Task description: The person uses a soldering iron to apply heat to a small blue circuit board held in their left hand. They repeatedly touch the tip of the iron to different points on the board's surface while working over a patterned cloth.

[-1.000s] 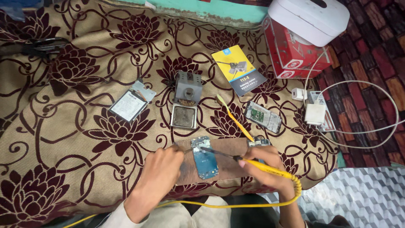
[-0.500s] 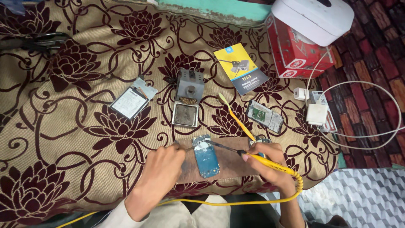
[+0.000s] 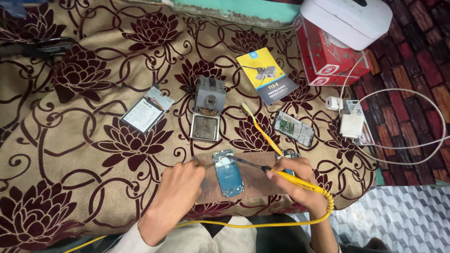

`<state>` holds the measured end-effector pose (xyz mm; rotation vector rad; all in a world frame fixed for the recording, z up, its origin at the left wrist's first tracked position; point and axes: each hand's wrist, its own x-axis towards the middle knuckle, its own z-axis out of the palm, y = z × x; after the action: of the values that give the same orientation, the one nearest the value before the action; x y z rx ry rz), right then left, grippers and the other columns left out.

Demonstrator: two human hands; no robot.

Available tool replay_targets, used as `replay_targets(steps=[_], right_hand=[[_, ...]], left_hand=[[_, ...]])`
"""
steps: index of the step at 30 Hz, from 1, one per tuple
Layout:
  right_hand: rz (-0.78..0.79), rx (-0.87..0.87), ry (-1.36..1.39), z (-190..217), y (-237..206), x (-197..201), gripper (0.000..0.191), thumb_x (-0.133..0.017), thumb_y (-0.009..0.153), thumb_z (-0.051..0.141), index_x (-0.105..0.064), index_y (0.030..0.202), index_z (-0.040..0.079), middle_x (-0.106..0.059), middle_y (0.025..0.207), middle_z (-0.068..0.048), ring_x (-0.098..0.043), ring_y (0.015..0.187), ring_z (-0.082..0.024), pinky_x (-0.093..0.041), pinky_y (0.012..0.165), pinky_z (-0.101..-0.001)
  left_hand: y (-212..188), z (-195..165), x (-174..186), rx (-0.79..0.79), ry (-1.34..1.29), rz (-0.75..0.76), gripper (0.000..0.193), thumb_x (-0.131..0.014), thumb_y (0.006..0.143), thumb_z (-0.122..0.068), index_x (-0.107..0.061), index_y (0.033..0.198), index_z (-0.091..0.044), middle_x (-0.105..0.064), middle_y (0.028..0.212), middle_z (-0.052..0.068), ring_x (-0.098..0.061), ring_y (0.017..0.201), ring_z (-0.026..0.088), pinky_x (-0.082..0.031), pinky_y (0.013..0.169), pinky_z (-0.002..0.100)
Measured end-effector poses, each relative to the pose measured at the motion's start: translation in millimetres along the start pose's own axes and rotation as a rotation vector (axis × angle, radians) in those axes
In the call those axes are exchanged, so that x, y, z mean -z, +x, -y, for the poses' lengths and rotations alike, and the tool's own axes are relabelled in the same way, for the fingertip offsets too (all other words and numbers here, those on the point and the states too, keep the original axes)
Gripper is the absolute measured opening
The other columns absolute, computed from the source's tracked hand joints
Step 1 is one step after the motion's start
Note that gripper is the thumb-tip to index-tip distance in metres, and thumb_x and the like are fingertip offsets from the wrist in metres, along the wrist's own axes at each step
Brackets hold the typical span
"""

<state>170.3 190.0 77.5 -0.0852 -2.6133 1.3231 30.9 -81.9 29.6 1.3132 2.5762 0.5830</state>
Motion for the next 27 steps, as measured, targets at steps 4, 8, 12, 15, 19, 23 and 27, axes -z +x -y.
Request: replay_targets(steps=[4,8,12,15,19,23,27], right_hand=[[-0.002,-0.037,0.008,0.9,-0.4,0.0,0.020,-0.077,0.077,0.012,-0.061,0.073,0.000,-0.064,0.062,-0.008,-0.062,0.051,-0.019,-0.046,0.053,-0.0301],[-0.017,0.011,0.007,1.3,-0.2,-1.1,0.020,-0.076,0.077,0.012,-0.061,0.075,0.001,-0.065,0.065,-0.007,-0.063,0.054,-0.018,-0.047,0.054,-0.0296],[0.004,-0.074,0.036,1.2,0.1,-0.1,0.019,-0.076,0.077,0.012,-0.061,0.072,0.001,-0.065,0.062,-0.007,-0.064,0.052,-0.019,-0.047,0.054,-0.0304],[0.017,-0.050,0.039,0.4,1.5,0.1,0.019,-0.076,0.078,0.012,-0.061,0.073,0.001,-0.066,0.063,-0.008,-0.064,0.054,-0.019,-0.047,0.055,-0.0305],[-0.001,-0.023,0.013,0.6,-0.1,-0.1,0.019,-0.076,0.077,0.012,-0.061,0.074,0.001,-0.066,0.065,-0.008,-0.066,0.055,-0.019,-0.048,0.056,-0.0300],[0.000,-0.054,-0.017,-0.4,-0.2,0.7,0.020,-0.077,0.076,0.012,-0.061,0.073,0.001,-0.066,0.064,-0.008,-0.064,0.053,-0.020,-0.047,0.054,-0.0306],[-0.001,0.053,0.001,0.3,0.5,0.3,0.019,-0.076,0.079,0.012,-0.061,0.076,0.001,-0.067,0.070,-0.008,-0.068,0.059,-0.020,-0.050,0.058,-0.0298]], left_hand=[[1.5,-2.2,6.7,0.019,0.024,0.050,0.015,-0.075,0.069,-0.005,-0.069,0.082,-0.001,-0.071,0.087,0.017,-0.072,0.081,0.035,-0.059,0.065,0.046],[3.4,-5.6,11.3,0.022,0.035,0.021,0.016,-0.074,0.068,-0.002,-0.070,0.083,0.000,-0.071,0.087,0.017,-0.073,0.080,0.035,-0.059,0.064,0.046],[5.2,-4.6,17.1,0.031,0.069,-0.009,0.018,-0.070,0.068,0.003,-0.070,0.086,0.001,-0.072,0.089,0.017,-0.074,0.080,0.035,-0.060,0.064,0.046],[5.0,-4.5,20.3,0.043,0.062,0.021,0.016,-0.071,0.067,0.002,-0.070,0.083,0.001,-0.071,0.092,0.017,-0.074,0.082,0.036,-0.060,0.065,0.046],[5.0,-8.2,19.8,0.028,0.044,-0.008,0.021,-0.069,0.067,0.004,-0.069,0.088,0.003,-0.072,0.091,0.018,-0.074,0.080,0.036,-0.060,0.063,0.046],[5.3,-9.8,17.0,0.020,0.058,0.027,0.017,-0.069,0.069,0.003,-0.070,0.085,0.002,-0.071,0.091,0.019,-0.074,0.081,0.036,-0.060,0.063,0.046],[6.2,-8.5,13.5,0.030,0.079,0.061,0.015,-0.068,0.073,0.004,-0.070,0.087,0.003,-0.072,0.092,0.019,-0.075,0.080,0.035,-0.061,0.063,0.044]])
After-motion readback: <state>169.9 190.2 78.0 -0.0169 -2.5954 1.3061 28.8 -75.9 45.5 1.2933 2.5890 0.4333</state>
